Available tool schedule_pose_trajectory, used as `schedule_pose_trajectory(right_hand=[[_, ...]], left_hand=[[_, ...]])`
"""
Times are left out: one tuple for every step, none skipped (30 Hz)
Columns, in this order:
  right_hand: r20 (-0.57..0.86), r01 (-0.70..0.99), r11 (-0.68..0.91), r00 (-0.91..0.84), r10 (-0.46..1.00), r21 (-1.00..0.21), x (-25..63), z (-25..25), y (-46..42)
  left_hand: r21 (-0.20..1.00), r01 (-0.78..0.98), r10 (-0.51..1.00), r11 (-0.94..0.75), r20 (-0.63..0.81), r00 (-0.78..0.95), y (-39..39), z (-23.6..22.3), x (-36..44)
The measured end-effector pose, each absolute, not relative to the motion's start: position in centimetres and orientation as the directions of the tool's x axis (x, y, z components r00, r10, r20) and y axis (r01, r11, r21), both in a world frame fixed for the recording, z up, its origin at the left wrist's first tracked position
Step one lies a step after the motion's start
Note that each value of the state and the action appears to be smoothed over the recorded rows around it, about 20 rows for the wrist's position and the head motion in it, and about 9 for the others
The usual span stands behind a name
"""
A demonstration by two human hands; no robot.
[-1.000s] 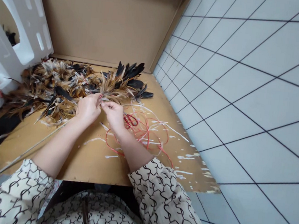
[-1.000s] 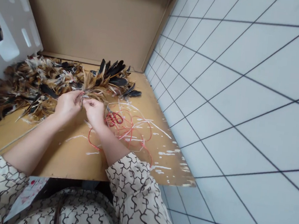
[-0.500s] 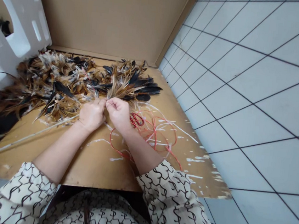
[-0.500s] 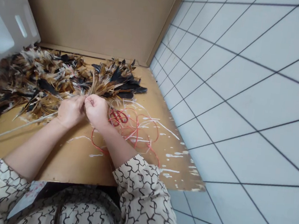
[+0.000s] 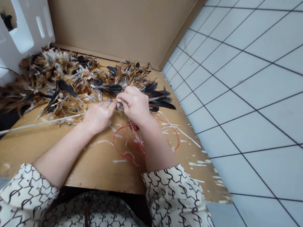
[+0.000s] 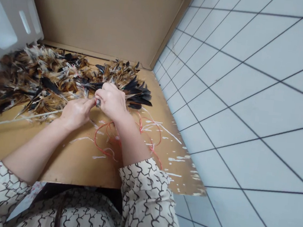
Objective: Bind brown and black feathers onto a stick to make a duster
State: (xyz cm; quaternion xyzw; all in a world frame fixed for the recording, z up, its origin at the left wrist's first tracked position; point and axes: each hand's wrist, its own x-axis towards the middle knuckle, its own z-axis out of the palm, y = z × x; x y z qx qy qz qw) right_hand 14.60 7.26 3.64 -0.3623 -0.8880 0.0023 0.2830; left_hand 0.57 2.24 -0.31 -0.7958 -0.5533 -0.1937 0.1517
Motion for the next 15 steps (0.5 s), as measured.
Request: schedule_pose_trajectory(right_hand=[[0.496,0.637,0.75,-0.599,0.629,-0.181,14.6,3.7,7.4],[0.492,0.628,0.76,-0.615,0.616,-0.167,14.5,3.8,7.6],[0.491,0.619,0.768,-0.624,0.608,-0.163,14.5,3.8,7.8],[0.493,0.611,0.774,-0.629,0.601,-0.166,14.4,3.8,8.0],[0.497,0.604,0.779,-0.63,0.597,-0.171,14.3,3.8,8.2],[0.5,0.599,0.781,-0.628,0.596,-0.178,14.3,3.9,8.4],[0.501,0.596,0.782,-0.627,0.596,-0.185,14.2,3.9,8.6],[0.499,0.593,0.782,-0.628,0.598,-0.191,14.1,3.9,8.8],[0.491,0.589,0.783,-0.632,0.599,-0.198,14.1,3.9,9.0],[0.482,0.585,0.784,-0.637,0.602,-0.206,14.0,4.0,9.1],[0.471,0.582,0.785,-0.642,0.604,-0.214,14.0,4.0,9.2],[0.46,0.579,0.785,-0.648,0.607,-0.221,13.9,4.1,9.3],[0.452,0.578,0.784,-0.651,0.61,-0.226,13.9,4.1,9.3],[0.444,0.58,0.782,-0.653,0.613,-0.228,13.8,4.2,9.3],[0.439,0.585,0.778,-0.652,0.618,-0.228,13.8,4.2,9.4]], left_hand=[[-0.036,0.937,0.812,-0.348,0.489,0.32,2.2,-0.3,0.6],[-0.041,0.935,0.8,-0.352,0.505,0.323,2.3,-0.4,0.5],[-0.041,0.935,0.788,-0.351,0.526,0.319,2.3,-0.4,0.5],[-0.036,0.937,0.777,-0.348,0.549,0.309,2.3,-0.5,0.5],[-0.028,0.94,0.765,-0.341,0.573,0.295,2.3,-0.5,0.4],[-0.022,0.942,0.754,-0.334,0.594,0.281,2.4,-0.6,0.4],[-0.022,0.944,0.744,-0.33,0.609,0.274,2.4,-0.6,0.4],[-0.03,0.944,0.736,-0.33,0.618,0.277,2.4,-0.7,0.4],[-0.044,0.941,0.73,-0.334,0.62,0.288,2.4,-0.7,0.4],[-0.061,0.938,0.725,-0.342,0.618,0.305,2.5,-0.7,0.3],[-0.077,0.933,0.721,-0.351,0.614,0.322,2.5,-0.8,0.3],[-0.086,0.929,0.718,-0.36,0.611,0.335,2.6,-0.8,0.3],[-0.09,0.926,0.715,-0.367,0.609,0.343,2.6,-0.8,0.3],[-0.09,0.923,0.713,-0.373,0.609,0.347,2.6,-0.9,0.3],[-0.088,0.922,0.712,-0.376,0.61,0.348,2.7,-0.9,0.2]])
